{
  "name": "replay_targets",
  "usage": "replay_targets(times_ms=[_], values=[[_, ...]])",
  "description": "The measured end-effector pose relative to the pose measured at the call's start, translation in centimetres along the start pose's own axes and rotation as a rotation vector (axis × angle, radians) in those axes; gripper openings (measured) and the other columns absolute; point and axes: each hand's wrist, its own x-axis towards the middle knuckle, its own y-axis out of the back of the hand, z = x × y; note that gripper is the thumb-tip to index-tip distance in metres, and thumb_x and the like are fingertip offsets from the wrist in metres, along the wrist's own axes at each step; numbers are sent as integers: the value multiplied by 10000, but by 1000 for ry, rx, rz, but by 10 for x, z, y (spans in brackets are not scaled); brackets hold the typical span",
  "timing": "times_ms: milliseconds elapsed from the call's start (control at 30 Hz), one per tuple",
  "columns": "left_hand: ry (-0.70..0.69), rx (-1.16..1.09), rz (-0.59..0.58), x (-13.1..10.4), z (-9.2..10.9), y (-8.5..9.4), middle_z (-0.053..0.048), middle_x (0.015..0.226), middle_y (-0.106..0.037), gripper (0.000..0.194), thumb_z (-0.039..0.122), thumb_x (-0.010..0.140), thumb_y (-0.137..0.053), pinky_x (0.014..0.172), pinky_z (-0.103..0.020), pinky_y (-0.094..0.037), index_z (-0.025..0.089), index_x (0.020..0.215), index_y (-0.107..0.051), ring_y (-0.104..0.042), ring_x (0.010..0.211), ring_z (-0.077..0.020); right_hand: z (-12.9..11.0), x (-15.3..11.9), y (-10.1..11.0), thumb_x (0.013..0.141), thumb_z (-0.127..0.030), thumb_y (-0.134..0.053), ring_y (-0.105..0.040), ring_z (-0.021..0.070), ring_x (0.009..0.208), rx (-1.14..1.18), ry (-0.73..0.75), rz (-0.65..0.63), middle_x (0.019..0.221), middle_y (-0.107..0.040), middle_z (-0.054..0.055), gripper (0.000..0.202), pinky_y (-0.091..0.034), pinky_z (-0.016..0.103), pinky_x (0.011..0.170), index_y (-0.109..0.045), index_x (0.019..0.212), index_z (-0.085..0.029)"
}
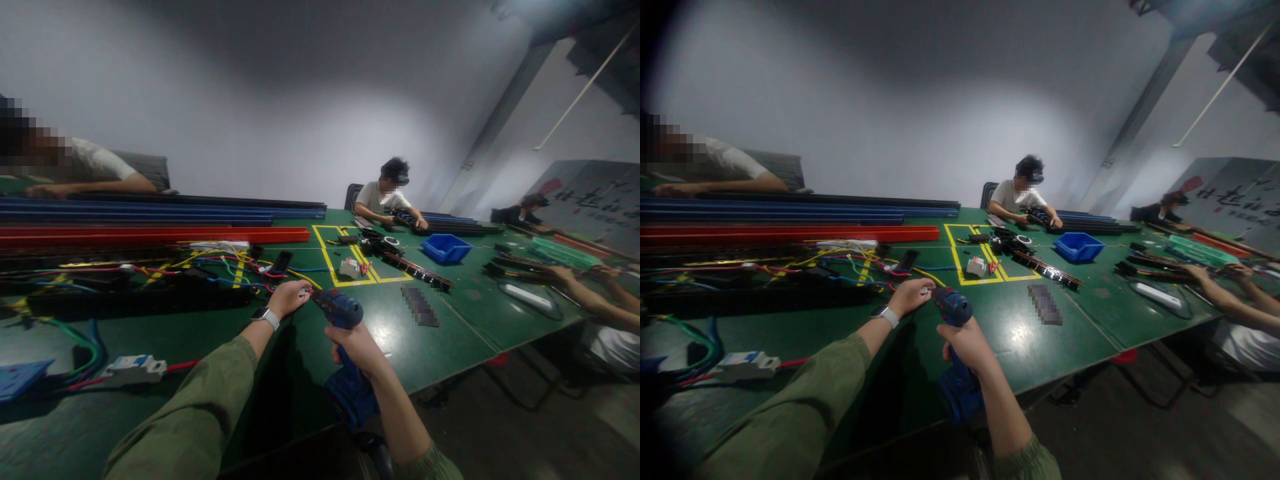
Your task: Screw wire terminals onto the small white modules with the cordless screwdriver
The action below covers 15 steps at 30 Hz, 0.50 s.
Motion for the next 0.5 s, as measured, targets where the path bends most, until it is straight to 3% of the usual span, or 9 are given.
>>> replay_targets(times_ms=[167, 500], values=[[23, 12, 5, 0, 1, 0, -4, 952, -745, 267, 294, 796, -626, 836, -254, -493, 277, 1052, -697, -681, 893, -179, -3, -2, -1, 727, -282, -615, -529, 136, 359, -27, -61, 19, 452, -461, -100, 365, -375, 226, 414, -509, 1052, -157], [-1, -3, 0, 0, 0, 1, -6, 970, -741, 262, 307, 813, -619, 848, -252, -496, 270, 1063, -687, -679, 904, -168, 4, 2, 0, 713, -280, -624, -530, 137, 356, 21, -26, 18, 476, -473, -98, 373, -350, 222, 385, -511, 1046, -156]])
